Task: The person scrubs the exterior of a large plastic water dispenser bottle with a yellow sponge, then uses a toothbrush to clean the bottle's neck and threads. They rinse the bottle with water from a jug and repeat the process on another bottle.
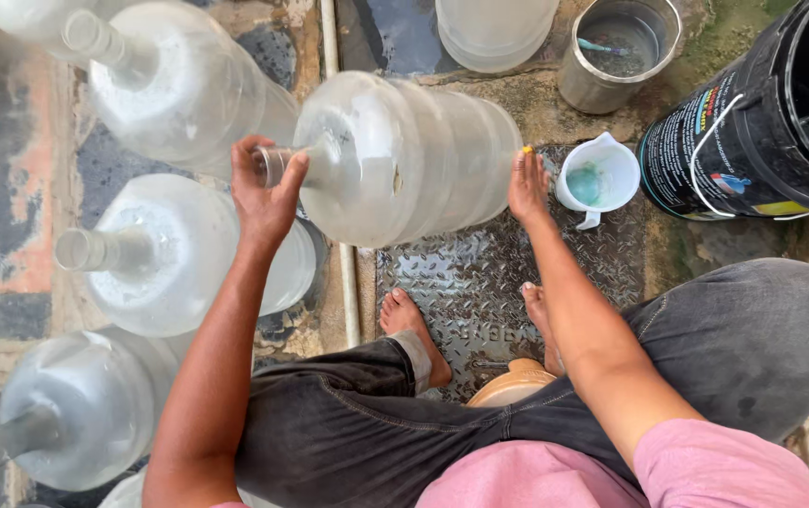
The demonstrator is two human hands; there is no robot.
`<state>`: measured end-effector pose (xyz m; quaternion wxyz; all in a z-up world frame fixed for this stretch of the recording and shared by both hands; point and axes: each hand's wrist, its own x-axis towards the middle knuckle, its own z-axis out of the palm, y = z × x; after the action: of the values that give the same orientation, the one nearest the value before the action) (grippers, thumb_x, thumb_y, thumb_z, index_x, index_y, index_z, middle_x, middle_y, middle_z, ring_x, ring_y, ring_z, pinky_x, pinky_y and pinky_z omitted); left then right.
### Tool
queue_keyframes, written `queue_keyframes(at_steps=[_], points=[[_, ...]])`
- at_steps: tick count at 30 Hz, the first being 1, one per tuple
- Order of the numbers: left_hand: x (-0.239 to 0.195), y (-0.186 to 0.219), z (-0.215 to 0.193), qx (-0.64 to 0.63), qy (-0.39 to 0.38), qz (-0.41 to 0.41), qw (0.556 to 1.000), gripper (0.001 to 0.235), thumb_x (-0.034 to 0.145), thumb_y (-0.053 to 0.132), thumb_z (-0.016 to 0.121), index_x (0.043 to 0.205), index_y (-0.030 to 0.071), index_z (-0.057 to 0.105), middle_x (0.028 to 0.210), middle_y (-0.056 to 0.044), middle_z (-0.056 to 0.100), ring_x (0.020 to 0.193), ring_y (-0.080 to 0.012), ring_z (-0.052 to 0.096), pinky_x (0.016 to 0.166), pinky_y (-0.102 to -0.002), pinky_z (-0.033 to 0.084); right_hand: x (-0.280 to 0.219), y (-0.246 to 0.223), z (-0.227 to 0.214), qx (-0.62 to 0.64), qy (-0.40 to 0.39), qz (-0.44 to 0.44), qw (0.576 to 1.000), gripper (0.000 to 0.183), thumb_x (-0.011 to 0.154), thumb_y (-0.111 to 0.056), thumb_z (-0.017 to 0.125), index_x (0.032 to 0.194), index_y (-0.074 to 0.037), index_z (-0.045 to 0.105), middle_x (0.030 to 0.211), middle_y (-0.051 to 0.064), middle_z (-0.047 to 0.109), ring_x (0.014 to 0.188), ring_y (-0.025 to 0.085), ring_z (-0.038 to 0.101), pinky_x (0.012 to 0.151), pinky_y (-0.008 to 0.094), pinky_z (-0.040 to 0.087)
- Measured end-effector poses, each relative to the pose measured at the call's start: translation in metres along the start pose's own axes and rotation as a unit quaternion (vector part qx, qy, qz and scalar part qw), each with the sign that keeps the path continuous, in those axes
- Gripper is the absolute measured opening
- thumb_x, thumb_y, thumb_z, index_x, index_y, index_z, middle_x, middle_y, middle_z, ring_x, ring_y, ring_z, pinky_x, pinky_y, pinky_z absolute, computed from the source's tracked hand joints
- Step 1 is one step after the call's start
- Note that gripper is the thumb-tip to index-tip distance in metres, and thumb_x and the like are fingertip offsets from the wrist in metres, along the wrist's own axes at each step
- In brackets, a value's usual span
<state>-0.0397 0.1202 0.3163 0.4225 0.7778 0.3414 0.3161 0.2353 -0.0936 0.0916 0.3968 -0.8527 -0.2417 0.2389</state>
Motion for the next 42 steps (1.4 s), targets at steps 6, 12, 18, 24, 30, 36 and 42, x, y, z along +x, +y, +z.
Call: queue_keyframes(at_steps=[6, 12, 18, 24, 30, 36, 42], points=[[0.001, -0.018, -0.008, -0.027, -0.059, -0.038, 0.997, 0.044, 0.098, 0.013, 0.078, 0.127, 0.008, 0.046, 0.113, -0.008, 0.063, 0.104, -0.0159, 0.066, 0.090, -0.032, 0.057, -0.063, -0.094, 0.045, 0.065, -0.019, -0.421, 0.905, 0.080, 0.107, -0.066, 0.011, 0.168, -0.014, 0.016, 0.176, 0.010, 0.019, 0.165, 0.028, 0.014, 0.137, 0.045, 0.006], [0.005, -0.018, -0.016, -0.096, -0.102, -0.027, 0.990, 0.045, 0.096, 0.006, 0.078, 0.128, 0.010, 0.045, 0.123, -0.008, 0.059, 0.114, -0.0159, 0.063, 0.098, -0.033, 0.055, -0.004, -0.048, -0.015, -0.013, 0.085, -0.213, 0.973, 0.052, 0.114, -0.054, 0.022, 0.140, -0.025, 0.055, 0.166, 0.001, 0.049, 0.161, 0.024, 0.040, 0.137, 0.040, 0.028], [0.008, -0.022, -0.017, -0.054, -0.129, 0.008, 0.990, 0.049, 0.094, 0.005, 0.078, 0.128, 0.011, 0.044, 0.125, -0.009, 0.061, 0.115, -0.0174, 0.062, 0.100, -0.034, 0.055, -0.027, -0.063, -0.001, 0.058, 0.041, -0.190, 0.979, 0.078, 0.108, -0.063, 0.025, 0.160, -0.006, 0.033, 0.168, 0.018, 0.032, 0.158, 0.033, 0.025, 0.130, 0.044, 0.017], [0.013, -0.024, -0.028, -0.046, -0.143, -0.032, 0.988, 0.054, 0.093, 0.007, 0.079, 0.131, 0.013, 0.041, 0.129, -0.008, 0.059, 0.117, -0.0183, 0.060, 0.102, -0.035, 0.055, -0.046, -0.085, 0.023, 0.026, -0.003, -0.374, 0.927, 0.080, 0.108, -0.067, 0.018, 0.164, -0.011, 0.029, 0.171, 0.013, 0.029, 0.161, 0.029, 0.024, 0.134, 0.044, 0.015], [0.008, -0.016, -0.031, -0.045, -0.182, -0.032, 0.982, 0.056, 0.089, 0.004, 0.078, 0.129, 0.016, 0.042, 0.131, -0.008, 0.058, 0.121, -0.0205, 0.058, 0.103, -0.038, 0.055, 0.010, -0.013, -0.029, -0.006, 0.004, -0.055, 0.998, 0.065, 0.112, -0.049, 0.019, 0.145, -0.005, 0.055, 0.154, 0.021, 0.049, 0.146, 0.035, 0.037, 0.125, 0.046, 0.022], [0.007, -0.037, -0.013, -0.289, -0.055, -0.167, 0.941, 0.066, 0.085, 0.004, 0.080, 0.133, 0.018, 0.037, 0.130, -0.010, 0.060, 0.123, -0.0240, 0.061, 0.105, -0.040, 0.051, -0.061, -0.094, 0.031, 0.056, -0.025, -0.415, 0.908, 0.087, 0.107, -0.068, 0.027, 0.165, -0.004, 0.022, 0.172, 0.017, 0.023, 0.161, 0.033, 0.019, 0.132, 0.047, 0.014], [0.022, -0.035, 0.033, -0.403, 0.132, -0.217, 0.879, 0.060, 0.084, 0.013, 0.075, 0.129, 0.020, 0.035, 0.117, -0.012, 0.065, 0.113, -0.0270, 0.064, 0.101, -0.046, 0.053, -0.020, -0.034, -0.011, 0.024, 0.080, -0.151, 0.985, 0.053, 0.113, -0.053, 0.030, 0.134, -0.019, 0.064, 0.150, 0.009, 0.062, 0.147, 0.028, 0.054, 0.130, 0.039, 0.036]])
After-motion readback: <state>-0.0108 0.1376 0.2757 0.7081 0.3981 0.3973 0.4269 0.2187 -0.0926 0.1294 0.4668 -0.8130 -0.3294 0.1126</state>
